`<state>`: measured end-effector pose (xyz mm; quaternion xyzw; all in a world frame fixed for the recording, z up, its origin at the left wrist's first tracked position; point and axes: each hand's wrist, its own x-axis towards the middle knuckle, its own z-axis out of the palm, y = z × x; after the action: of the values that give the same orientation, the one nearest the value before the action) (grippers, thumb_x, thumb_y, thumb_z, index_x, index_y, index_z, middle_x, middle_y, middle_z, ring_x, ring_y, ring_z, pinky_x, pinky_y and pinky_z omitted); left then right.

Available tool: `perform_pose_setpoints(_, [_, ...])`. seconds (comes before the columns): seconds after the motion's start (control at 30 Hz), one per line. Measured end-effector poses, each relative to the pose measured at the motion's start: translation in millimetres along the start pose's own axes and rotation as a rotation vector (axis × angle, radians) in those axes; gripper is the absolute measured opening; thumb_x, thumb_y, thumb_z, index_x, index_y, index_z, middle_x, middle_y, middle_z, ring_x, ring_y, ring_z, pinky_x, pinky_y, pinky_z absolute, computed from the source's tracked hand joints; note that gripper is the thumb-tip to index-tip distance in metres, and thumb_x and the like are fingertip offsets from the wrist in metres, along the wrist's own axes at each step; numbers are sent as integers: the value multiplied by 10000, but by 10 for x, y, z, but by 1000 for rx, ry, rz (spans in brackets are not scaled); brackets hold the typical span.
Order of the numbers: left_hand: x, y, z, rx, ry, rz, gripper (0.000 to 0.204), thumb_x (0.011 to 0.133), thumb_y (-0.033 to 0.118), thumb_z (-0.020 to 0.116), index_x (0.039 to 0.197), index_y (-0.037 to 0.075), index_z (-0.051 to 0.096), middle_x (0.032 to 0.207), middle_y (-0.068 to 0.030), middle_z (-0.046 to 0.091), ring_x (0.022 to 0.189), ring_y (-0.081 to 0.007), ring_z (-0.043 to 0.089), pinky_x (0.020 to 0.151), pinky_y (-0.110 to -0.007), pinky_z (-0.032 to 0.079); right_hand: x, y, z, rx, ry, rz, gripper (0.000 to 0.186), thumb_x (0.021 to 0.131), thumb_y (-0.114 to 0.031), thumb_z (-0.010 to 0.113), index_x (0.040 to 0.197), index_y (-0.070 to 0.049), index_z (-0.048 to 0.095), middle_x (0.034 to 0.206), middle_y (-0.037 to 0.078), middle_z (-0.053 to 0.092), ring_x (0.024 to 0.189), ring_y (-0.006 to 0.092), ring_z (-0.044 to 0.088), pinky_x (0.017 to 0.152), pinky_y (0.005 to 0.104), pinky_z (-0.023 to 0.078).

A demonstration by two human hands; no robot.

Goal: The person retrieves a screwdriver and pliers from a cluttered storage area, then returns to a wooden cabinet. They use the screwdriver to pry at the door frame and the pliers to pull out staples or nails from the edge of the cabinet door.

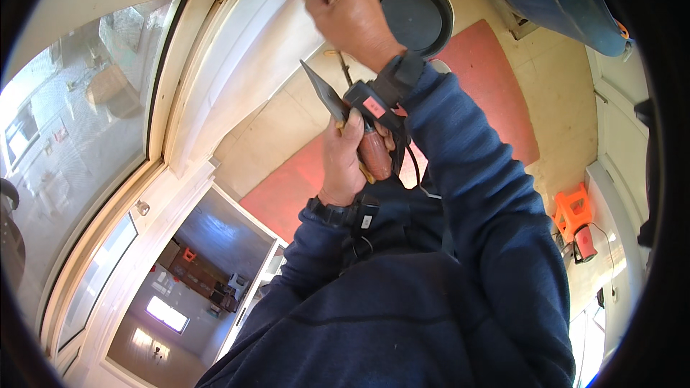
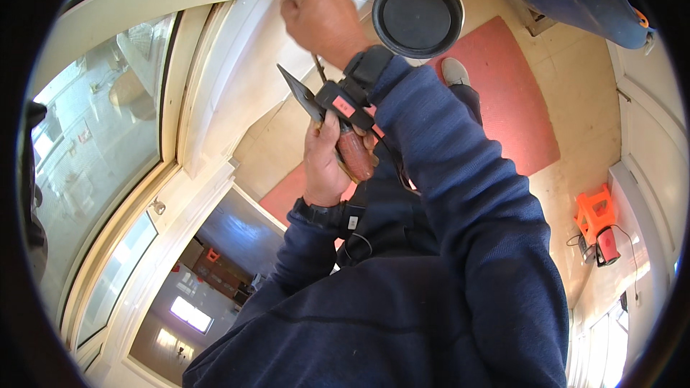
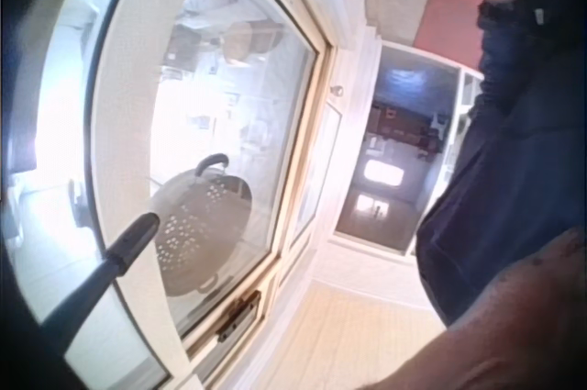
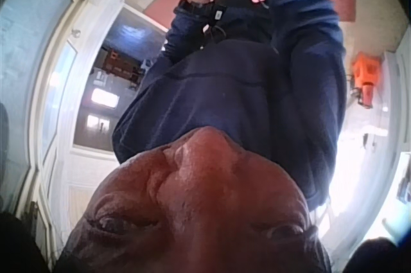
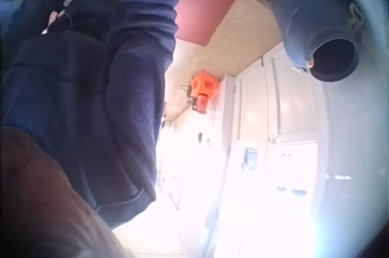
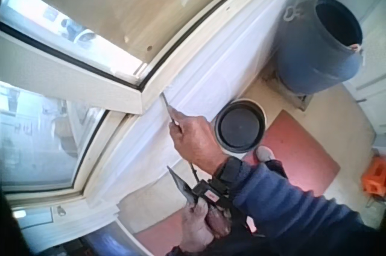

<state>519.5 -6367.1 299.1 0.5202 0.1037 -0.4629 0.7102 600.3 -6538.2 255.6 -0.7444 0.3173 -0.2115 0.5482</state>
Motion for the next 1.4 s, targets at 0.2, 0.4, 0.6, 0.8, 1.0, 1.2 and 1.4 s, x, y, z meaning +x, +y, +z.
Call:
perform_pose_setpoints(0.2, [-59, -58, -74, 25, -53, -6, 374, 1028, 361, 536, 1205, 32, 521, 968, -138, 643, 770, -234, 662, 578, -366, 589, -95, 15, 60, -6, -3, -7, 359, 880, -166, 584, 1205, -57, 689, 728, 235, 662, 714, 418, 665, 707, 488, 548])
perform_pose_setpoints(0.4, [72, -116, -62, 30, -95, -21, 309, 1037, 359, 513, 1150, 71, 513, 914, -108, 599, 763, -245, 654, 567, -382, 596, -21, 69, -178, 62, 65, -80, 366, 894, -111, 576, 1240, -5, 635, 716, 289, 593, 676, 447, 644, 608, 485, 509])
perform_pose_setpoints(0.6, [107, -130, -110, -36, -77, -21, 349, 1037, 369, 508, 1194, 58, 514, 963, -115, 612, 763, -244, 658, 574, -388, 604, 50, 81, -28, -36, 78, -145, 376, 878, -118, 579, 1232, -17, 651, 714, 273, 596, 648, 411, 646, 629, 466, 522])
perform_pose_setpoints(0.8, [32, -198, -49, -98, -63, 6, 390, 1035, 363, 514, 1250, 38, 511, 980, -119, 616, 770, -249, 659, 585, -395, 603, -5, 31, 38, -141, -68, -76, 384, 861, -154, 593, 1226, -67, 677, 718, 207, 666, 705, 392, 667, 688, 488, 541])
perform_pose_setpoints(1.0, [48, -187, -40, -118, -94, -23, 389, 1031, 363, 527, 1232, 31, 519, 1020, -140, 631, 773, -246, 649, 632, -367, 587, -23, 93, -40, -64, 32, -82, 364, 866, -135, 584, 1209, -69, 684, 706, 210, 660, 678, 397, 658, 682, 468, 548])
perform_pose_setpoints(1.2, [149, -207, 90, -49, -24, 34, 400, 1023, 379, 545, 1217, 30, 520, 1026, -152, 642, 758, -235, 645, 608, -358, 579, 87, 206, -24, 3, 61, -138, 365, 871, -161, 595, 1215, -88, 695, 702, 205, 659, 663, 392, 657, 686, 458, 551])
perform_pose_setpoints(1.4, [148, -84, 341, -18, -32, 23, 310, 1034, 320, 549, 1137, 28, 520, 885, -112, 636, 734, -188, 633, 659, -306, 532, 175, 111, -231, 12, 76, -100, 365, 870, -169, 603, 1212, -81, 695, 699, 209, 654, 658, 391, 655, 676, 450, 547])
